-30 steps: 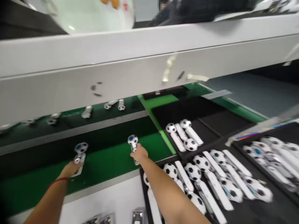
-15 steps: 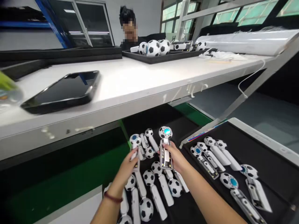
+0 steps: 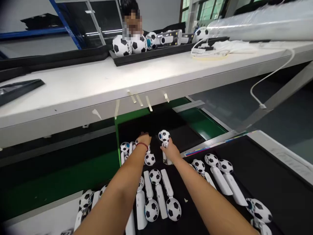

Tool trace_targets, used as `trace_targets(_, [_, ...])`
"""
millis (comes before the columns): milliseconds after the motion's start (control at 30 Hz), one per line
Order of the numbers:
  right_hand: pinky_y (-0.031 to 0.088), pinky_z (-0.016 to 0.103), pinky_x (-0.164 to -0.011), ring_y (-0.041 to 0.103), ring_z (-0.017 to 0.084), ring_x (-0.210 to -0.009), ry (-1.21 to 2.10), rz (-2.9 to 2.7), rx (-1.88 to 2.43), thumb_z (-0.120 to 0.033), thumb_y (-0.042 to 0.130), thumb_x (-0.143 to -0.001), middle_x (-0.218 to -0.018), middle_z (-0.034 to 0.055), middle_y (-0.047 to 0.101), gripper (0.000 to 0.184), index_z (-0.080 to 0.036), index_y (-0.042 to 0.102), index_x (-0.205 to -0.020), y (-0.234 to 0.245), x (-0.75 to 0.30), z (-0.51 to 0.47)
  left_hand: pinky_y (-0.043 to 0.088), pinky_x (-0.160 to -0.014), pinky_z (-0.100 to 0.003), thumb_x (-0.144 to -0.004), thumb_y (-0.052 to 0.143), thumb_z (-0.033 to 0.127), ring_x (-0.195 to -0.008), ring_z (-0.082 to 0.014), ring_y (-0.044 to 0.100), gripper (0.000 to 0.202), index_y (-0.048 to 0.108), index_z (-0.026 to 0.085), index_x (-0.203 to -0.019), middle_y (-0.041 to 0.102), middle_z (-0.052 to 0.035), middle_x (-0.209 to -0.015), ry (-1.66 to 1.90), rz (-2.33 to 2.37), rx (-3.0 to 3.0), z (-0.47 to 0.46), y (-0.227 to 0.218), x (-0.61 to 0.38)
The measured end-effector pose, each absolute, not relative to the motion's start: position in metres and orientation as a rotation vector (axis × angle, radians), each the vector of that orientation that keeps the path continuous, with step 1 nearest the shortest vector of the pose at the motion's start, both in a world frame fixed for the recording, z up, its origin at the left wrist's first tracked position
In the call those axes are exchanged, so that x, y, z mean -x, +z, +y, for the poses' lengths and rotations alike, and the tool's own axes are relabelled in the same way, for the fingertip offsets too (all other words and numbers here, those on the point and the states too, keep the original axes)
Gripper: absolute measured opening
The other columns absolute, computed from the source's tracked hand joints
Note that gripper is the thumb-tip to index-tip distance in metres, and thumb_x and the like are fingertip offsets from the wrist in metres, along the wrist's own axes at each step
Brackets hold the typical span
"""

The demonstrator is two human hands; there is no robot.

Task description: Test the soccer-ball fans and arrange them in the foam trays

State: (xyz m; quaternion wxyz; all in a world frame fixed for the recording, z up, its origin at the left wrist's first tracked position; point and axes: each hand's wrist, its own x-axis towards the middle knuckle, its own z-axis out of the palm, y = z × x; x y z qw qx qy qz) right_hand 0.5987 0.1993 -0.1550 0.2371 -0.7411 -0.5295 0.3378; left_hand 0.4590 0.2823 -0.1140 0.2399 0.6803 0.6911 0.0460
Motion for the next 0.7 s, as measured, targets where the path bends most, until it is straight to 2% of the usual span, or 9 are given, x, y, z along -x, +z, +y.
trace_targets(67, [0.043, 0.038, -0.083, 0.057, 0.03, -0.101, 0.886, -1.512, 2.072, -0.033, 0.055, -0.081, -0.112, 0.02, 0.057, 0.072, -0.008, 0.02, -0.139, -0.177, -0.583, 0.223, 0.047, -0.086, -0.046, -0.087, 0.052, 0.032, -0.103, -0.0232, 0.055, 0.035, 0.051, 0.015, -0.117, 0.053, -0.0106, -0.12, 0.184, 1.908, -1.908, 0.269, -0.128, -0.467])
trace_targets(100, [0.043, 0.038, -0.084, 0.057, 0.029, -0.102, 0.88, -1.559, 2.073, -0.032, 0.055, -0.082, -0.114, 0.0197, 0.056, 0.072, -0.008, 0.02, -0.139, -0.187, -0.575, 0.231, 0.046, -0.088, -0.046, -0.087, 0.051, 0.031, -0.105, -0.0232, 0.054, 0.035, 0.05, 0.015, -0.119, 0.052, -0.0106, -0.122, 0.219, 1.894, -1.943, 0.255, -0.133, -0.465])
trace_targets(233, [0.038, 0.044, -0.092, 0.053, 0.033, -0.106, 0.873, -1.755, 2.022, -0.025, 0.056, -0.078, -0.112, 0.0231, 0.055, 0.055, -0.003, 0.042, -0.126, -0.21, -0.55, 0.236, 0.035, -0.103, -0.029, -0.088, 0.046, 0.029, -0.121, -0.0146, 0.042, 0.039, 0.045, 0.03, -0.127, 0.045, -0.0004, -0.133, 0.273, 1.82, -2.069, 0.156, -0.14, -0.408])
trace_targets(300, [0.032, 0.048, -0.096, 0.045, 0.039, -0.114, 0.813, -1.787, 1.985, -0.027, 0.048, -0.082, -0.116, 0.0305, 0.05, 0.056, 0.006, 0.039, -0.127, -0.215, -0.542, 0.227, 0.03, -0.106, -0.025, -0.087, 0.046, 0.03, -0.125, -0.0131, 0.037, 0.039, 0.046, 0.034, -0.126, 0.043, 0.0028, -0.135, 0.216, 1.95, -1.997, 0.091, -0.138, -0.352])
trace_targets(367, [0.027, 0.051, -0.1, 0.037, 0.042, -0.121, 0.723, -1.774, 1.947, -0.032, 0.042, -0.083, -0.125, 0.0321, 0.041, 0.062, 0.007, 0.034, -0.13, -0.215, -0.535, 0.212, 0.03, -0.107, -0.031, -0.087, 0.042, 0.025, -0.126, -0.0186, 0.037, 0.039, 0.048, 0.024, -0.125, 0.044, -0.0061, -0.133, 0.127, 2.226, -1.786, 0.024, -0.136, -0.285])
trace_targets(433, [0.023, 0.05, -0.103, 0.033, 0.039, -0.124, 0.632, -1.746, 1.896, -0.036, 0.038, -0.082, -0.13, 0.0288, 0.037, 0.065, 0.004, 0.031, -0.134, -0.213, -0.528, 0.186, 0.029, -0.106, -0.042, -0.087, 0.035, 0.019, -0.124, -0.0264, 0.038, 0.04, 0.048, 0.011, -0.125, 0.044, -0.0177, -0.13, 0.014, 2.499, -1.499, -0.035, -0.139, -0.217])
trace_targets(500, [0.023, 0.048, -0.105, 0.034, 0.036, -0.125, 0.563, -1.725, 1.847, -0.04, 0.036, -0.08, -0.13, 0.0252, 0.039, 0.067, 0.001, 0.034, -0.133, -0.209, -0.518, 0.151, 0.025, -0.105, -0.052, -0.083, 0.044, 0.02, -0.129, -0.0359, 0.03, 0.046, 0.046, 0.004, -0.126, 0.036, -0.0258, -0.135, -0.112, 2.655, -1.249, -0.077, -0.149, -0.158])
trace_targets(600, [0.026, 0.049, -0.104, 0.037, 0.035, -0.123, 0.459, -1.7, 1.713, -0.043, 0.037, -0.08, -0.127, 0.0226, 0.044, 0.064, -0.004, 0.039, -0.131, -0.206, -0.5, 0.092, 0.023, -0.099, -0.061, -0.069, 0.063, 0.035, -0.133, -0.0466, 0.015, 0.062, 0.05, 0.01, -0.124, 0.02, -0.0266, -0.145, -0.259, 2.679, -1.03, -0.103, -0.174, -0.102])
trace_targets(700, [0.032, 0.052, -0.1, 0.041, 0.034, -0.119, 0.436, -1.682, 1.588, -0.04, 0.041, -0.083, -0.124, 0.0215, 0.047, 0.056, -0.007, 0.04, -0.129, -0.202, -0.48, 0.04, 0.021, -0.098, -0.063, -0.057, 0.069, 0.047, -0.131, -0.0491, 0.016, 0.062, 0.06, 0.02, -0.111, 0.019, -0.0208, -0.147, -0.337, 2.6, -0.978, -0.102, -0.193, -0.077])
